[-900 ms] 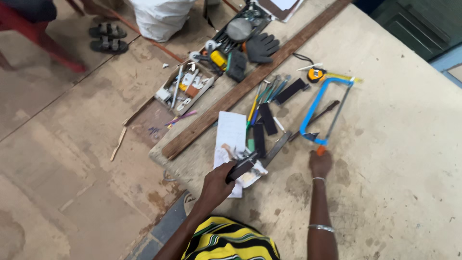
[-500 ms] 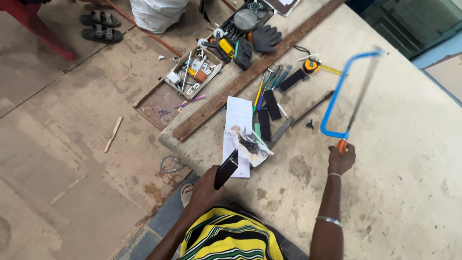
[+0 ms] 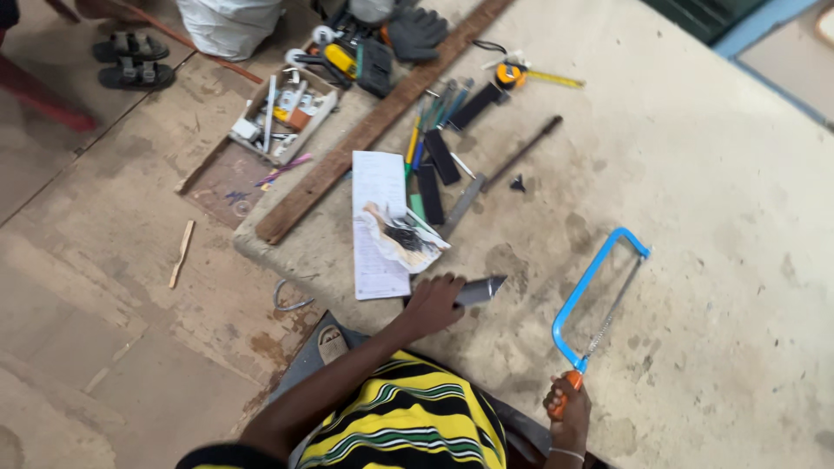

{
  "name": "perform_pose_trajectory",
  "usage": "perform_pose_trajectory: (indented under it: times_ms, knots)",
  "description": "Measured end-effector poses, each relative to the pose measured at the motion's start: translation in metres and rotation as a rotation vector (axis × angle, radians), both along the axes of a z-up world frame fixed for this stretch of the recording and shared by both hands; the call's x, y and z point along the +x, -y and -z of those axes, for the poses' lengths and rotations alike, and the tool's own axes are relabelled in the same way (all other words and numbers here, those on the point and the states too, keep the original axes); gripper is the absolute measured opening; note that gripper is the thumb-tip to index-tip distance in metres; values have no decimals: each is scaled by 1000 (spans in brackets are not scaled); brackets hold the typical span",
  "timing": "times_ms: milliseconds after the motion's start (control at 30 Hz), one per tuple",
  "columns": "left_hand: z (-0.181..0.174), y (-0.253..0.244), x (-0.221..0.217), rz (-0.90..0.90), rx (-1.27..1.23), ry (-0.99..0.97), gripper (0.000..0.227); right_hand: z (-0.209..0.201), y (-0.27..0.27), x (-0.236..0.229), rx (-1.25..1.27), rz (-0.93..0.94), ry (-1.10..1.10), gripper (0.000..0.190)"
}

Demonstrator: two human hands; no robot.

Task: The person uses a blue hacksaw to cut a small black metal bar on a workbench. They hold the bar with their left hand and saw with their right, then inspect the cut piece and place it on the table.

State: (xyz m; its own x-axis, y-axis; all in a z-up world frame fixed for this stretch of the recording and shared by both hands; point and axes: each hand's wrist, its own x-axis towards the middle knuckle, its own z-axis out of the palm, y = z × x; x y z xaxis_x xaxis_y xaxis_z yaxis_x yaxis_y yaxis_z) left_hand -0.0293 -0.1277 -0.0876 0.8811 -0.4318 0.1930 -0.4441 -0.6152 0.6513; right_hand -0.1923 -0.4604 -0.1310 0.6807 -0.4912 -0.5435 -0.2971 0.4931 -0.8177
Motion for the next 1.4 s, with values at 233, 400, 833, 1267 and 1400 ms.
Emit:
perform_pose_trajectory:
  times_ms: [233,400,833,1267,1400]
  knots:
    - [51,109,60,-113,342,245,57,14,34,-27,-674,-215,-264,11]
    - [50,98,26,-231,178,260,61,-43,84,8,-1070,-157,-181,18]
    - [46,89,9,-260,217,254,59,-42,-45,367,-1411,-652,498,71]
    - [46,86,13,-245,258,249,59,7,-46,295,-857,-537,409,28]
    - [48,84,10,-223,260,234,61,23,-18,250,-321,-401,338,33]
